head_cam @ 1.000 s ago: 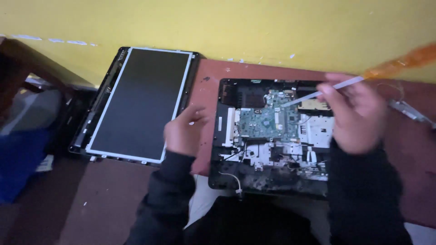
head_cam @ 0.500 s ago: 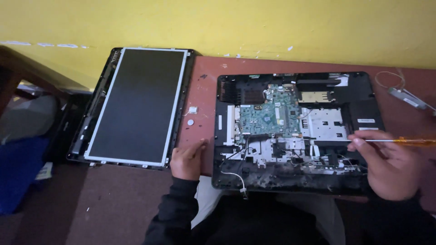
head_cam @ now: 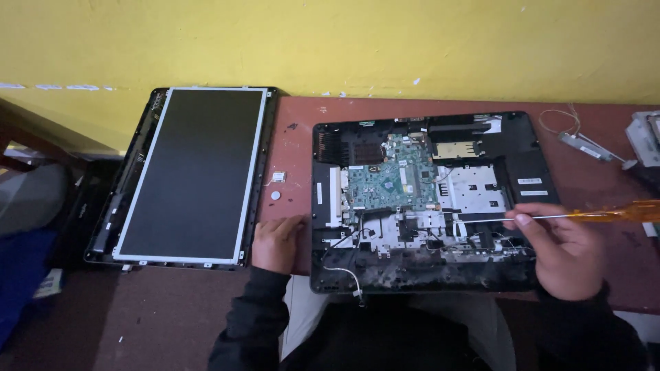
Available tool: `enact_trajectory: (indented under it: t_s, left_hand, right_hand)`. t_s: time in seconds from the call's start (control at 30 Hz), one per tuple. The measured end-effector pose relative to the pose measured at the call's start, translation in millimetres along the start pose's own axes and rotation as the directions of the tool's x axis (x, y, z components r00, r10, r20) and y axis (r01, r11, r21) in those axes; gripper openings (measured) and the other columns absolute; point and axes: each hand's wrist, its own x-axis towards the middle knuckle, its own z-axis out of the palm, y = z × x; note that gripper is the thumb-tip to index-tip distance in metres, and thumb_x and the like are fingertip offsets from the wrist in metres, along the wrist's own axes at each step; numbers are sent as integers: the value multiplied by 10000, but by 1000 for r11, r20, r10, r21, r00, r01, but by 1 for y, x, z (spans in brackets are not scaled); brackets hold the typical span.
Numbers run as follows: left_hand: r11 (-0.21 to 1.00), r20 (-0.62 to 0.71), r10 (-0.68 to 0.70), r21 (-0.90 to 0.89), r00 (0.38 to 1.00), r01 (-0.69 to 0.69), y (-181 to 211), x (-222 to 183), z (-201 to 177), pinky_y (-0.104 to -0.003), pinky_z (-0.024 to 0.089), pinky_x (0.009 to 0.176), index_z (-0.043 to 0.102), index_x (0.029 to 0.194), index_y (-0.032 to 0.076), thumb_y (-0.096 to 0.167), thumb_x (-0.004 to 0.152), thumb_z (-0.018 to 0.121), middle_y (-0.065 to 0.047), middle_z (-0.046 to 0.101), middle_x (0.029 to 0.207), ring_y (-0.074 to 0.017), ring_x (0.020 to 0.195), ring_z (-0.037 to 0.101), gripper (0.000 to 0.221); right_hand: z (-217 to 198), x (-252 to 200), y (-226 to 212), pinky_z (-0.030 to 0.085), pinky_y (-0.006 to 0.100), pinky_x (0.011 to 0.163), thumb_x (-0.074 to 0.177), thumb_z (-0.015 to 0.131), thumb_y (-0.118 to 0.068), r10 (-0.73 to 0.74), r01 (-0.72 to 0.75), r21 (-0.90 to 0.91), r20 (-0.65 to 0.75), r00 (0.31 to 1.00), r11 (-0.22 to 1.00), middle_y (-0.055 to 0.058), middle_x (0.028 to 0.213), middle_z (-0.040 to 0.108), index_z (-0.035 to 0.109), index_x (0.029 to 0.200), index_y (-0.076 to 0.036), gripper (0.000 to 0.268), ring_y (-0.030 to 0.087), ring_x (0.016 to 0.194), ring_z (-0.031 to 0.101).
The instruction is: Disassembling and inspecting the internal components of an all-in-one computer using a screwdriver.
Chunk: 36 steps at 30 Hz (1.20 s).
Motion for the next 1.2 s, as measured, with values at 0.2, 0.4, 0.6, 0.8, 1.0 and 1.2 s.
enact_trajectory:
  t_s: [0.2,0.4,0.6,0.8,1.0,1.2]
  left_hand:
    - [999,-48,-23,-29,999,22,-2,-9,6,-421,500,848,784,1098,128,72,956,680,-49,788,953,-244,816,697,185]
    - [997,-70,4,-71,998,-9,3,-7,-1,-426,489,842,772,1084,112,84,934,696,-56,781,977,-260,856,699,171]
    - [997,-126,25,-64,992,-33,0,-7,3,-399,464,817,753,1002,119,75,924,695,-34,752,920,-228,823,683,107]
    - [993,-82,-9,-121,997,-1,-6,-10,5,-405,463,854,761,1063,112,77,904,712,-39,764,962,-221,876,687,170]
    - [998,-231,-17,-59,973,3,-10,-14,20,-354,525,860,773,1020,205,165,815,808,22,754,928,-190,886,724,212]
    - [997,-283,-1,-69,959,-19,-9,-16,18,-349,499,844,760,976,182,165,871,736,16,725,871,-195,802,698,109]
  right_hand:
    - [16,-1,-28,584,309,946,1060,581,-74,-12,19,-130,58,998,991,170,1074,768,693,1181,41,201,217,974,751]
    - [25,6,-29,599,291,908,1052,588,-72,-45,56,-98,117,992,994,143,1001,776,719,1091,53,185,206,905,760]
    - [47,13,-36,601,272,894,1051,577,-105,-76,95,-116,158,984,989,119,1002,782,722,1093,39,208,199,909,778]
    - [89,32,-53,674,317,839,1075,492,-102,-223,241,-42,253,941,970,203,1026,763,674,1097,77,257,283,889,807]
    - [141,69,-59,632,529,842,1041,502,5,-445,428,126,337,830,895,265,960,753,668,1068,103,194,388,906,783]
    - [124,85,-36,537,413,809,1136,508,-155,-358,390,-126,218,908,912,86,725,621,696,1059,-21,243,255,700,642]
